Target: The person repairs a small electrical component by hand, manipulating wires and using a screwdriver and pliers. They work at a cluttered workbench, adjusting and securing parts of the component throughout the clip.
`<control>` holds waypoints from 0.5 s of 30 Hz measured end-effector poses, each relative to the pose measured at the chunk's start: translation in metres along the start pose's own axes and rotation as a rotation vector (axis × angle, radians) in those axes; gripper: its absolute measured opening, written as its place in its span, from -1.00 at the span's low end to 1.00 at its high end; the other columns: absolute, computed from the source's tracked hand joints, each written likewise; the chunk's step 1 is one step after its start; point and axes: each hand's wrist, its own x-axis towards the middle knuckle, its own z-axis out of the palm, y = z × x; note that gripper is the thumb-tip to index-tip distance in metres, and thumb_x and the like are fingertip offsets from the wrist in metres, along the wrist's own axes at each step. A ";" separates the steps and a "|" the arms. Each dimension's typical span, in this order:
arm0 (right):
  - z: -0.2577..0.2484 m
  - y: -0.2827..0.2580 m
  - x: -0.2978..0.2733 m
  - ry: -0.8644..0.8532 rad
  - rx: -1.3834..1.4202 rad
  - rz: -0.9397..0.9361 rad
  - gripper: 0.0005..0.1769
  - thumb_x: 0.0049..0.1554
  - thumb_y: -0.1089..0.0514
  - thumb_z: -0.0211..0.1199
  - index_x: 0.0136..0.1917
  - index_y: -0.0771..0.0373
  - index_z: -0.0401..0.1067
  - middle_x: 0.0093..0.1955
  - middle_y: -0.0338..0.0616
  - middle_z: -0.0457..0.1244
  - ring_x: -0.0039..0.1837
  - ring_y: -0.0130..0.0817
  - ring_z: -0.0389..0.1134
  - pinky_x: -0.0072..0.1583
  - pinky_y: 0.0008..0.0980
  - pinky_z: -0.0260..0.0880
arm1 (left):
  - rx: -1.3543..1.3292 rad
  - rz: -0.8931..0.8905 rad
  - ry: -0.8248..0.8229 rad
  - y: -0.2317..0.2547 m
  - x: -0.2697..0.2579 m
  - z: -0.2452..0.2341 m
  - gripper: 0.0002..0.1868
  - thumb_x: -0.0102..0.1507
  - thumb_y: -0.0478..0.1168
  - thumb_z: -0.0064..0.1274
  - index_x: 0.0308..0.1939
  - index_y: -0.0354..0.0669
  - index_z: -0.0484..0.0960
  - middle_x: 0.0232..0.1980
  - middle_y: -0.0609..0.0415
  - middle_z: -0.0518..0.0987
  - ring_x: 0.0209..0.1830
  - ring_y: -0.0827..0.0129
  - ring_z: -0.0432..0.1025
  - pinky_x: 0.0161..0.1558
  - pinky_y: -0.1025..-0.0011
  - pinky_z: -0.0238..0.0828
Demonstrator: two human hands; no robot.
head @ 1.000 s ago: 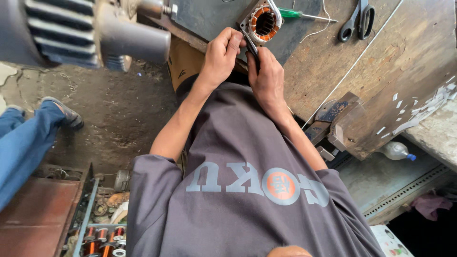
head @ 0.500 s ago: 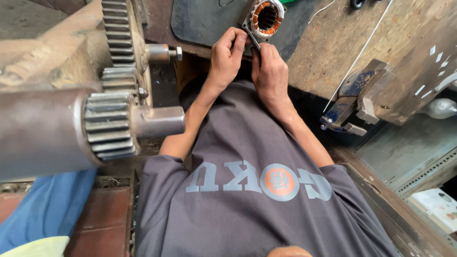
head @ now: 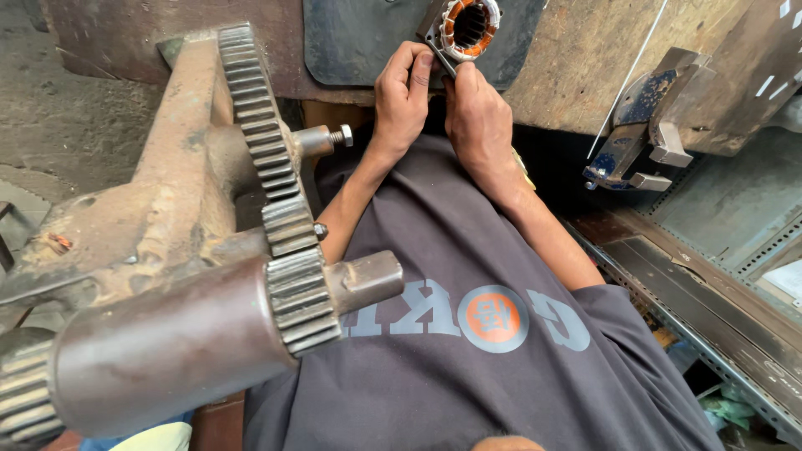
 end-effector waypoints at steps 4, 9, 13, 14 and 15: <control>-0.001 -0.003 -0.002 -0.003 0.016 0.012 -0.84 0.34 0.28 0.20 0.04 0.34 0.22 -0.12 0.11 0.29 -0.11 0.15 0.36 -0.13 0.00 0.36 | 0.002 0.006 -0.028 -0.002 0.001 -0.002 -0.78 0.51 -0.17 -0.08 -0.13 -0.26 0.50 -0.26 0.06 0.54 -0.26 0.38 0.44 -0.14 0.40 0.43; -0.007 -0.008 0.001 -0.040 0.012 0.065 -0.81 0.33 0.25 0.22 0.03 0.33 0.22 -0.13 0.12 0.32 -0.11 0.16 0.38 -0.13 0.01 0.37 | -0.011 0.008 -0.071 0.001 0.005 -0.006 -0.78 0.52 -0.17 -0.09 -0.14 -0.26 0.48 -0.26 0.05 0.53 -0.26 0.37 0.43 -0.13 0.40 0.44; -0.009 -0.008 0.001 -0.038 0.006 0.067 -0.82 0.34 0.26 0.21 0.05 0.35 0.23 -0.14 0.13 0.32 -0.14 0.15 0.39 -0.15 0.00 0.38 | -0.014 -0.001 -0.095 0.001 0.006 -0.007 -0.75 0.52 -0.14 -0.11 -0.14 -0.25 0.49 -0.25 0.07 0.54 -0.26 0.39 0.43 -0.14 0.40 0.43; -0.008 -0.007 0.001 -0.040 0.001 0.070 -0.82 0.35 0.25 0.21 0.04 0.34 0.23 -0.14 0.13 0.32 -0.15 0.15 0.39 -0.16 -0.01 0.38 | -0.024 -0.002 -0.098 0.000 0.006 -0.006 -0.75 0.52 -0.13 -0.11 -0.14 -0.24 0.49 -0.25 0.08 0.54 -0.25 0.39 0.44 -0.14 0.41 0.43; -0.007 -0.007 -0.001 -0.049 -0.001 0.075 -0.81 0.36 0.24 0.21 0.03 0.34 0.22 -0.14 0.13 0.32 -0.15 0.14 0.38 -0.17 -0.01 0.38 | -0.040 -0.011 -0.099 0.000 0.004 -0.006 -0.74 0.52 -0.12 -0.12 -0.14 -0.23 0.49 -0.24 0.09 0.55 -0.25 0.40 0.44 -0.14 0.41 0.43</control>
